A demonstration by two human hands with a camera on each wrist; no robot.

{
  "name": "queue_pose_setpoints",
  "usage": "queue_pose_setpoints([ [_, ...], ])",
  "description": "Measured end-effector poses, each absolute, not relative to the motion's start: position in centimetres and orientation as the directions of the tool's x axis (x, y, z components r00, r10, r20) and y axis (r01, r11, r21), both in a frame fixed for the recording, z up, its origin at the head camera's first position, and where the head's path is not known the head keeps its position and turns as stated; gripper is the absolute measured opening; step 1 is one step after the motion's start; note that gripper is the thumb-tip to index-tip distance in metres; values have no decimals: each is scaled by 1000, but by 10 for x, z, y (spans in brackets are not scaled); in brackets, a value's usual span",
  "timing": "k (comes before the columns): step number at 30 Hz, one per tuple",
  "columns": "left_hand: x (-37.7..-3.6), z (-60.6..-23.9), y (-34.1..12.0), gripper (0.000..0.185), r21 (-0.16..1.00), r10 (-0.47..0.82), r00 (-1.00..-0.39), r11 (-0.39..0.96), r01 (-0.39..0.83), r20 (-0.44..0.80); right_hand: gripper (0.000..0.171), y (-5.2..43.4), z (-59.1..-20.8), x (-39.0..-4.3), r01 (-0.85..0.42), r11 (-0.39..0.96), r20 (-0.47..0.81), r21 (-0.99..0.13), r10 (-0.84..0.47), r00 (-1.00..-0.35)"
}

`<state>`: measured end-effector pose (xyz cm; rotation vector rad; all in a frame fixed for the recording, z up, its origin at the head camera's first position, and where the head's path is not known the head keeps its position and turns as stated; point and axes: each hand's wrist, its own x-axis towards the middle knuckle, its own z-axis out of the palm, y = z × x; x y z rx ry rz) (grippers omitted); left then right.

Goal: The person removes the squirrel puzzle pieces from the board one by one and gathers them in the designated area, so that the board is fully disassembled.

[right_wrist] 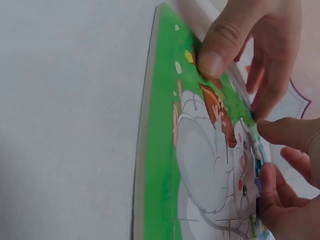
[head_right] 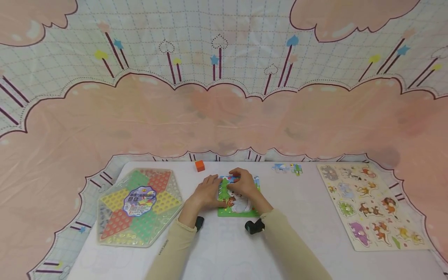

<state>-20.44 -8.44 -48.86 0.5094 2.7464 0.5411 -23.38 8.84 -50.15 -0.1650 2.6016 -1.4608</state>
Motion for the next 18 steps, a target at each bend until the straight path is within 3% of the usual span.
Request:
queue_pose_setpoints([
  [18,-204,-487,-84,96,398,387,-899,872,286,-204,39,93,-506,-239,-125,495,-18,-860,-274,-961],
])
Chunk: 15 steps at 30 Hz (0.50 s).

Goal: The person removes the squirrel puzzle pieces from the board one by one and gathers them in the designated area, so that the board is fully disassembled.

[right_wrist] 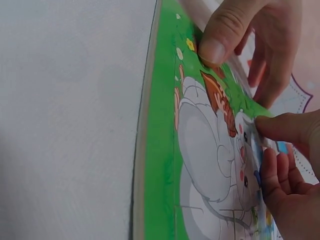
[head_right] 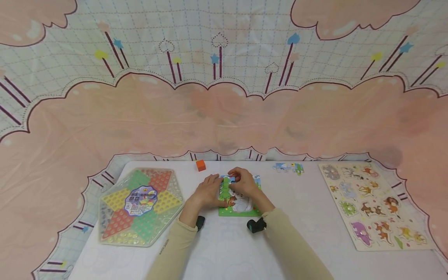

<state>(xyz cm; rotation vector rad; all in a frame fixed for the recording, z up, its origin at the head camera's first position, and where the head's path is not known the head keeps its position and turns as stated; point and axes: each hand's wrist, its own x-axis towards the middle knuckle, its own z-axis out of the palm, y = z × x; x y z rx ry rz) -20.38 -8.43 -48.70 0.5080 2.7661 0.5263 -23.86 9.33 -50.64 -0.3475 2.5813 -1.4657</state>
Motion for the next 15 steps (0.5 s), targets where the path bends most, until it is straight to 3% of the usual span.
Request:
queue_pose_setpoints([
  [9,-203,-487,-83,96,397,384,-896,875,278,-221,38,103,-504,-238,-188,464,29,-866,-329,-944],
  [15,-203,-486,-84,96,407,390,-895,869,280,-217,42,107,-499,-236,-145,335,10,-931,-375,-927],
])
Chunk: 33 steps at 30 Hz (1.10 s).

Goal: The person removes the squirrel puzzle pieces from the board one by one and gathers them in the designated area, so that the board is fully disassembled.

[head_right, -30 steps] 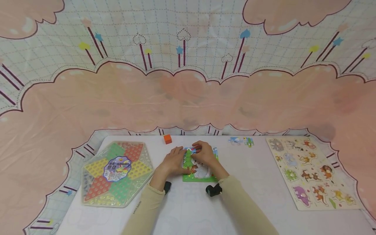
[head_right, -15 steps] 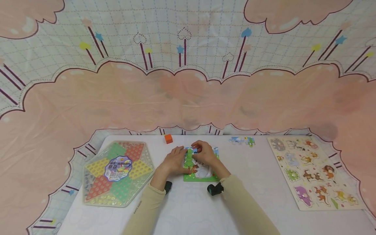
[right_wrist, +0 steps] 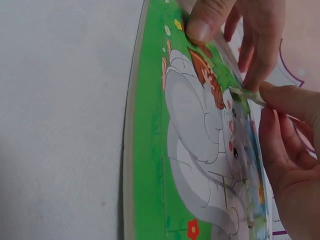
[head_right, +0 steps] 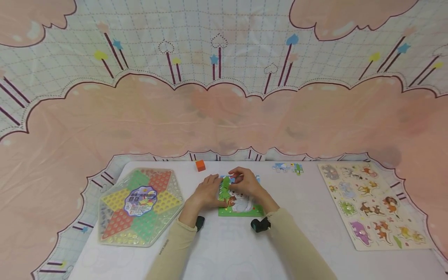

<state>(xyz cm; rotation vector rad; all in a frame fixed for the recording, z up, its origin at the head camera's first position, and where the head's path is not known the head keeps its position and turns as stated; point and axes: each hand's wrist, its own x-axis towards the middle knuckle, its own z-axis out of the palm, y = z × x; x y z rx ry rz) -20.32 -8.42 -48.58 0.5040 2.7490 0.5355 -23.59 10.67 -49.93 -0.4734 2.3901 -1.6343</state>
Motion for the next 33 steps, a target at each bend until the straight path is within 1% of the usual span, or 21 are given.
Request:
queue_pose_setpoints([
  [2,-203,-486,-85,96,404,394,-894,869,287,-212,41,108,-500,-236,-140,303,15,-943,-381,-924],
  [5,-203,-486,-86,96,403,397,-894,868,291,-208,34,111,-506,-238,-161,292,43,-943,-373,-927],
  [8,-203,-486,-86,96,404,393,-895,869,286,-211,26,112,-505,-239,-171,316,58,-933,-337,-940],
  [12,-203,-486,-85,96,406,389,-894,871,278,-222,20,117,-500,-243,-194,334,87,-922,-309,-947],
  [17,-204,-488,-85,96,408,386,-893,872,271,-232,22,130,-496,-249,-193,311,110,-931,-266,-958],
  [21,-203,-489,-85,94,421,384,-894,868,263,-233,25,146,-492,-255,-146,298,87,-943,-203,-975],
  [28,-203,-490,-85,95,419,386,-893,868,267,-232,24,182,-491,-268,-117,342,97,-932,-77,-992],
  [33,-203,-490,-85,94,417,384,-893,870,264,-236,20,205,-494,-274,-136,383,130,-914,-41,-991],
])
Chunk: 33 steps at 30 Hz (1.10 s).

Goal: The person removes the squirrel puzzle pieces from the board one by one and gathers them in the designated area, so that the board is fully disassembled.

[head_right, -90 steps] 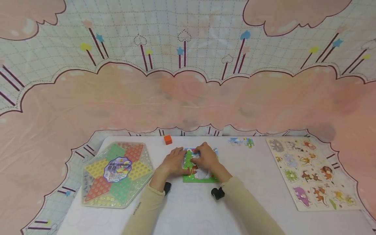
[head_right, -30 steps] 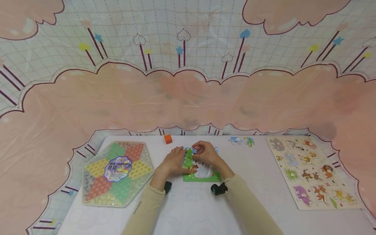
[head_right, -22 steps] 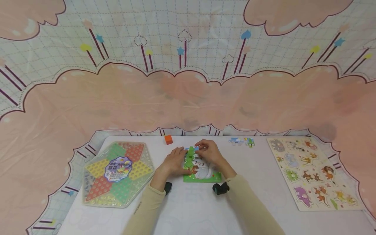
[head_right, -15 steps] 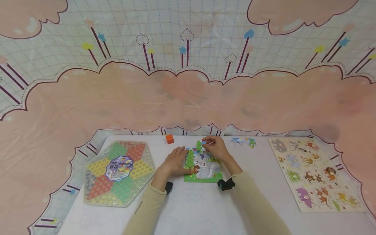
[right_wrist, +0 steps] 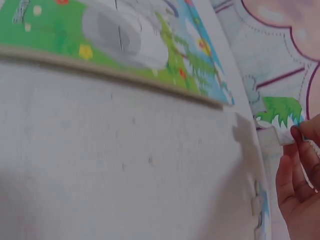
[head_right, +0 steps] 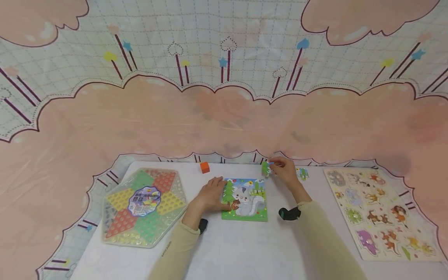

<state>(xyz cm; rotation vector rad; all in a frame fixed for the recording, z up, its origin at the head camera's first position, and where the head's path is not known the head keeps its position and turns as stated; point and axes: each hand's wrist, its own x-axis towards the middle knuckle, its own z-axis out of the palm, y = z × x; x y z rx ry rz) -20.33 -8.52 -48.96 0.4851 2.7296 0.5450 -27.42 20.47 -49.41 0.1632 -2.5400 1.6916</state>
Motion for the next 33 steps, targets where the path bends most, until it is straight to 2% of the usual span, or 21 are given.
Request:
queue_pose_setpoints([
  [6,-203,-490,-86,94,408,378,-894,875,260,-241,18,217,-496,-276,-120,498,102,-859,-64,-993],
  [12,-202,-487,-86,93,404,378,-892,877,259,-248,18,219,-494,-275,-136,552,106,-823,-86,-991],
  [19,-200,-486,-86,94,377,374,-894,887,266,-248,19,220,-489,-281,-118,671,54,-732,-115,-992],
  [26,-200,-487,-85,94,367,367,-894,893,261,-256,15,219,-485,-292,-209,715,69,-668,-220,-973],
  [33,-200,-487,-85,95,350,366,-895,898,268,-255,13,218,-490,-303,-225,757,19,-614,-271,-962],
])
